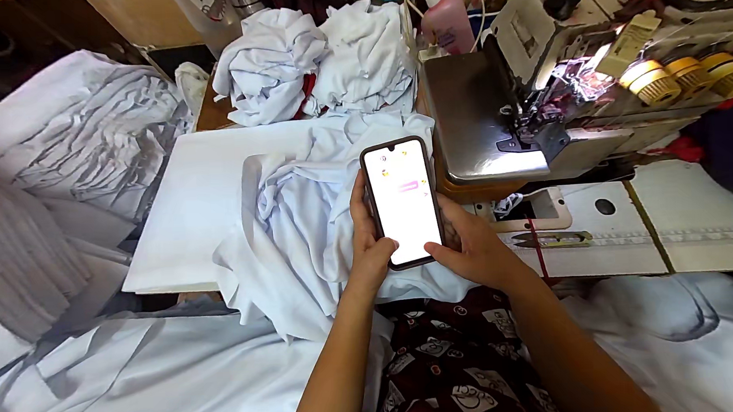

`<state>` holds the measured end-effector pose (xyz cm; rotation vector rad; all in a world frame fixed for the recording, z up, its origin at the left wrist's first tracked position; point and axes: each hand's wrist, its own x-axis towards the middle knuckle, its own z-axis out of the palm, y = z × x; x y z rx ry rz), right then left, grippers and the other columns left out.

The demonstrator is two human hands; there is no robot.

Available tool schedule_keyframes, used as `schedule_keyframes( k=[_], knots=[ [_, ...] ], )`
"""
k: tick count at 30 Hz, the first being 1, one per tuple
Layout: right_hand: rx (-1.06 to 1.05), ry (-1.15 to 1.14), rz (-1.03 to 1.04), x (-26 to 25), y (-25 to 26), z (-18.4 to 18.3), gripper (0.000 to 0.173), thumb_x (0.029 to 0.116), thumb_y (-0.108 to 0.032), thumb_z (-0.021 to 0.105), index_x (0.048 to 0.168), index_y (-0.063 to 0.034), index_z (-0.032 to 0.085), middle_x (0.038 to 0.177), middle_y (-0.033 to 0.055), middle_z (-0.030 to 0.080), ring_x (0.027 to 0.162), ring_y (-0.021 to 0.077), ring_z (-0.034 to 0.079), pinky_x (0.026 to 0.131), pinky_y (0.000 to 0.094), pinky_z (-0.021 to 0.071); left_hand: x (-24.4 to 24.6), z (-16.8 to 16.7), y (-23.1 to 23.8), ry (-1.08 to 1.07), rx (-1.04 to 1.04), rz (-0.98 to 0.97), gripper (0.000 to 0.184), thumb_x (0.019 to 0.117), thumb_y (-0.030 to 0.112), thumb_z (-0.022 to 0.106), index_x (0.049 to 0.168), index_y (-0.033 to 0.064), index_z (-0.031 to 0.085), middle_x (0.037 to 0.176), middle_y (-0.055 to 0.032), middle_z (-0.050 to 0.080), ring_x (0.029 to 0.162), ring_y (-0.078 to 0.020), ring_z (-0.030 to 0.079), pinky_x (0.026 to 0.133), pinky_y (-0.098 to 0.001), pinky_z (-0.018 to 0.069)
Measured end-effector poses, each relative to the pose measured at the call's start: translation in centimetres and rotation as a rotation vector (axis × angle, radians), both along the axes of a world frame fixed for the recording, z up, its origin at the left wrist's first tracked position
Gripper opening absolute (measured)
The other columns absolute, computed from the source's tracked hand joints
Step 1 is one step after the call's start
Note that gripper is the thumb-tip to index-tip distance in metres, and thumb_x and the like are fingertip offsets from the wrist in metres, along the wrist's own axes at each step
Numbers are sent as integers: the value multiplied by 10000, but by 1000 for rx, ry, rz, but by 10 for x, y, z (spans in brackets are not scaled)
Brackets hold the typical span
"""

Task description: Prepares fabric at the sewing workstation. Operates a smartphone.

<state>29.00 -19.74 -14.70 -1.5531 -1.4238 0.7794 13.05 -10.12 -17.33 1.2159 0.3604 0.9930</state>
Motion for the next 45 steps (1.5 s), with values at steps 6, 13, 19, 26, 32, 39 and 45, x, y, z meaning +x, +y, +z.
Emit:
schedule_keyframes(
  k=[6,13,19,26,32,39,45],
  knots=[
    [-8,-14,-15,-2,1,-2,760,894,-277,671,1531,9,373,1189,112,693,973,35,677,825,198,564,2,3,-2,55,4,48,1038,768,-17,589,1624,240,61,1468,-25,508,1184,-106,637,950,-336,578],
    [36,-69,-67,-5,3,-2,570,976,-290,549,1437,38,475,1017,91,706,829,16,637,745,189,528,10,5,-5,95,64,161,1035,772,-75,628,1617,173,84,1468,-46,506,1180,-102,642,943,-320,584],
    [123,-118,-178,-12,9,-7,423,1008,-286,530,1280,36,568,855,42,678,710,-3,597,663,166,499,7,5,-4,88,55,111,1015,788,-30,606,1620,186,66,1468,-36,502,1183,-93,637,954,-316,576],
    [-31,-55,-72,-5,3,0,634,937,-317,614,1458,8,455,1089,95,717,904,41,679,799,214,559,2,0,-1,47,49,43,1002,753,39,524,1626,206,60,1477,-36,486,1237,-95,589,1002,-324,535],
    [-78,-27,-23,-2,3,6,727,907,-357,668,1489,-1,416,1095,81,706,889,27,672,782,196,556,0,-6,3,5,65,11,1000,756,49,526,1628,228,70,1488,-21,475,1244,-99,581,1003,-341,537],
    [-94,12,-14,-1,2,5,751,904,-343,677,1512,-10,390,1131,83,698,903,8,665,789,177,550,0,-3,3,15,57,6,1018,743,43,523,1632,229,63,1491,-20,479,1247,-95,582,1001,-337,536],
    [7,44,13,4,-1,0,702,954,-221,587,1539,59,318,966,62,667,717,-44,562,672,120,486,0,-5,5,-23,34,-26,1028,734,26,513,1632,246,63,1476,-10,494,1220,-91,600,985,-340,546]
  ],
)
